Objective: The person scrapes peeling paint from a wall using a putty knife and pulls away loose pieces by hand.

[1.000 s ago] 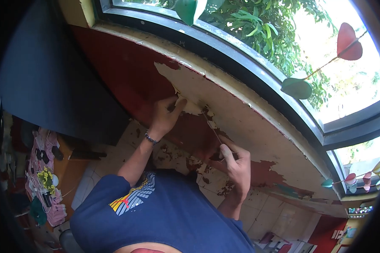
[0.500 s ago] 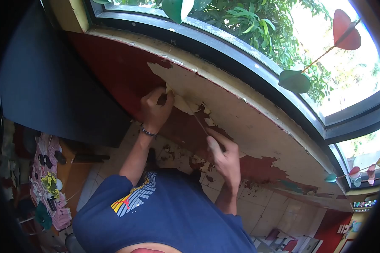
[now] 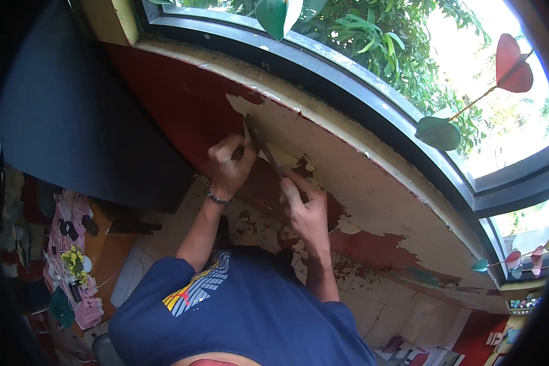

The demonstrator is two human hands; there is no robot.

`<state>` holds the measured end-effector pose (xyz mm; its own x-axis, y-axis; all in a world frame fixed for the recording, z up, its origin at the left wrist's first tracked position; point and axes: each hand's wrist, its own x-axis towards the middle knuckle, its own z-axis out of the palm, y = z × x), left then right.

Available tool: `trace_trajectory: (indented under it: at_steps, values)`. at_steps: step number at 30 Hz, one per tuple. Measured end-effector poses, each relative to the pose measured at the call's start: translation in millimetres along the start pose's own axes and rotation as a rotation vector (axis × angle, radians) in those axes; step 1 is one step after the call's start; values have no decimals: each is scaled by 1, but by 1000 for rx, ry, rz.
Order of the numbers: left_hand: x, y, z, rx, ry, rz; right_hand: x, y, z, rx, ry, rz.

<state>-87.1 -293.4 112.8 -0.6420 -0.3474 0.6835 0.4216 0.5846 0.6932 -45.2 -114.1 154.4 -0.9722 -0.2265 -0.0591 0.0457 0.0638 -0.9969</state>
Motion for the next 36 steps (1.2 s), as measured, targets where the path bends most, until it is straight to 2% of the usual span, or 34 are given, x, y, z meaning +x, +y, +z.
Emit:
trace_trajectory:
  at_steps: [7, 14, 20, 22, 23, 25, 29, 31, 34, 36]
  values:
    - [-1, -5, -3, -8, 7, 42, -8, 4, -22, 69, 24, 108]
    - [-2, 4, -11, -84, -27, 32, 10, 4, 11, -3, -89, 32]
    - [-14, -16, -20, 67, -2, -2, -29, 3, -16, 15, 33, 76]
    - [-12, -10, -22, 2, 12, -149, -34, 10, -17, 156, 56, 43]
    - [-15, -10, -19, -1, 3, -149, -32, 11, -15, 159, 64, 46]
    - [-25, -11, -9, -481, 15, -499, -23, 12, -4, 315, 50, 96]
    - [-44, -22, 5, -273, -5, -372, -15, 21, 14, 336, -36, 81]
    - [-21, 13, -4, -164, 142, -239, -19, 14, 12, 329, -27, 91]
    - [-8, -2, -9, -110, 182, -132, -29, 8, 8, 301, -3, 85]
    - [-5, 1, -18, -108, 167, -186, -28, 8, 8, 284, 13, 65]
